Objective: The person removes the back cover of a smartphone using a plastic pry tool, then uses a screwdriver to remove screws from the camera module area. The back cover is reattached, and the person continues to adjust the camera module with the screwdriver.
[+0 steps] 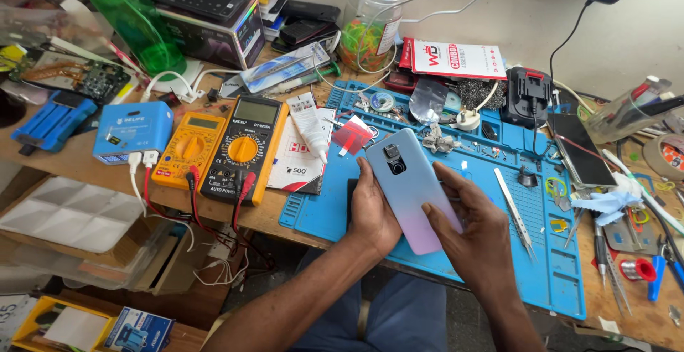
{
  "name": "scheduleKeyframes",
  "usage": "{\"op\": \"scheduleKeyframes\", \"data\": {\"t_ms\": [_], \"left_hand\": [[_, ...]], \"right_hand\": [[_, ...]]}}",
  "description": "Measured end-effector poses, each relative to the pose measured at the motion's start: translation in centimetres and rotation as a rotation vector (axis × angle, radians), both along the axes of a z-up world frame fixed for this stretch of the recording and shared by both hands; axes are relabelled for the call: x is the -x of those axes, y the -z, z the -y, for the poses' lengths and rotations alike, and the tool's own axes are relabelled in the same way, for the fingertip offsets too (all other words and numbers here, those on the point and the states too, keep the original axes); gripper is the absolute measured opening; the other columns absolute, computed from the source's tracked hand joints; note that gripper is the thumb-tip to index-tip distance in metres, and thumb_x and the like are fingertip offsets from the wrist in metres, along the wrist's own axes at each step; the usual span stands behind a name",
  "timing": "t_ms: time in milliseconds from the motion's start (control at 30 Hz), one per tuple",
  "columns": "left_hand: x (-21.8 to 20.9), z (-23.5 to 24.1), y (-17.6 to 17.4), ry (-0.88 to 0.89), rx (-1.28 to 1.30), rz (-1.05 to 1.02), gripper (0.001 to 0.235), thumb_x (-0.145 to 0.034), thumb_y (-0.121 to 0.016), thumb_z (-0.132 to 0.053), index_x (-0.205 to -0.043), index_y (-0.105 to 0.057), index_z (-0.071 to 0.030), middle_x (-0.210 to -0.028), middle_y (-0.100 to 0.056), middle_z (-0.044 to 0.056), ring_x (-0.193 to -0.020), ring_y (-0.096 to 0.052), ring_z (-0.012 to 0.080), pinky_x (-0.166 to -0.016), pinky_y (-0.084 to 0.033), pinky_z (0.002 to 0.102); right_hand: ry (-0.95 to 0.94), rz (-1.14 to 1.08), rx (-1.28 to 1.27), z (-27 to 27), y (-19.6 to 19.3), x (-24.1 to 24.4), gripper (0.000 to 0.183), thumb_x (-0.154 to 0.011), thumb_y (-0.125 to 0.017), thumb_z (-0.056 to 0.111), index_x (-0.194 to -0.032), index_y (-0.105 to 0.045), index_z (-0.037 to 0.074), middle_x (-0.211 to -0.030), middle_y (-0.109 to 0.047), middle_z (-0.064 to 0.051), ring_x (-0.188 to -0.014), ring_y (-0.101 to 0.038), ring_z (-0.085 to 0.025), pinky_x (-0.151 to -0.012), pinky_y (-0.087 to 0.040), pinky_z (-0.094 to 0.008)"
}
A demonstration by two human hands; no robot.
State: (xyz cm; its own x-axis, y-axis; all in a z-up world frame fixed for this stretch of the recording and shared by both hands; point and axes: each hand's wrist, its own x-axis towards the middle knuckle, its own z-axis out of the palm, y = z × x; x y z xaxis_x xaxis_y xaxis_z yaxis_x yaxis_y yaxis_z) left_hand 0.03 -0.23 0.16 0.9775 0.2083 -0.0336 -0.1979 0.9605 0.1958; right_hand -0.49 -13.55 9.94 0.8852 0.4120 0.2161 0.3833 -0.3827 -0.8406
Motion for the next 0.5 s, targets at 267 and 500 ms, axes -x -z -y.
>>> {"op": "scheduleKeyframes", "data": {"t_ms": [267,500], "left_hand": [[1.0,0.1,-2.2,0.086,-0.089,0.157,0.079,-0.107,-0.019,-0.065,-0.154,-0.043,-0.005,-0.151,-0.052,0.013,-0.139,-0.053,0.031,-0.114,-0.046,0.047],[1.3,0.4,-2.9,0.21,0.011,0.267,0.083,-0.106,-0.027,-0.068,-0.159,-0.039,-0.007,-0.161,-0.045,0.017,-0.145,-0.047,0.0367,-0.114,-0.048,0.051]], "right_hand": [[-0.082,-0.198,-0.335,1.8,2.0,0.6,0.064,-0.088,-0.063,-0.008,-0.149,-0.044,-0.003,-0.144,-0.061,-0.021,-0.136,-0.059,-0.024,-0.11,-0.049,-0.034],[0.135,0.003,-0.229,2.0,3.7,4.0,0.054,-0.088,-0.067,-0.003,-0.141,-0.057,-0.001,-0.123,-0.076,-0.019,-0.111,-0.074,-0.022,-0.09,-0.059,-0.03]]}}
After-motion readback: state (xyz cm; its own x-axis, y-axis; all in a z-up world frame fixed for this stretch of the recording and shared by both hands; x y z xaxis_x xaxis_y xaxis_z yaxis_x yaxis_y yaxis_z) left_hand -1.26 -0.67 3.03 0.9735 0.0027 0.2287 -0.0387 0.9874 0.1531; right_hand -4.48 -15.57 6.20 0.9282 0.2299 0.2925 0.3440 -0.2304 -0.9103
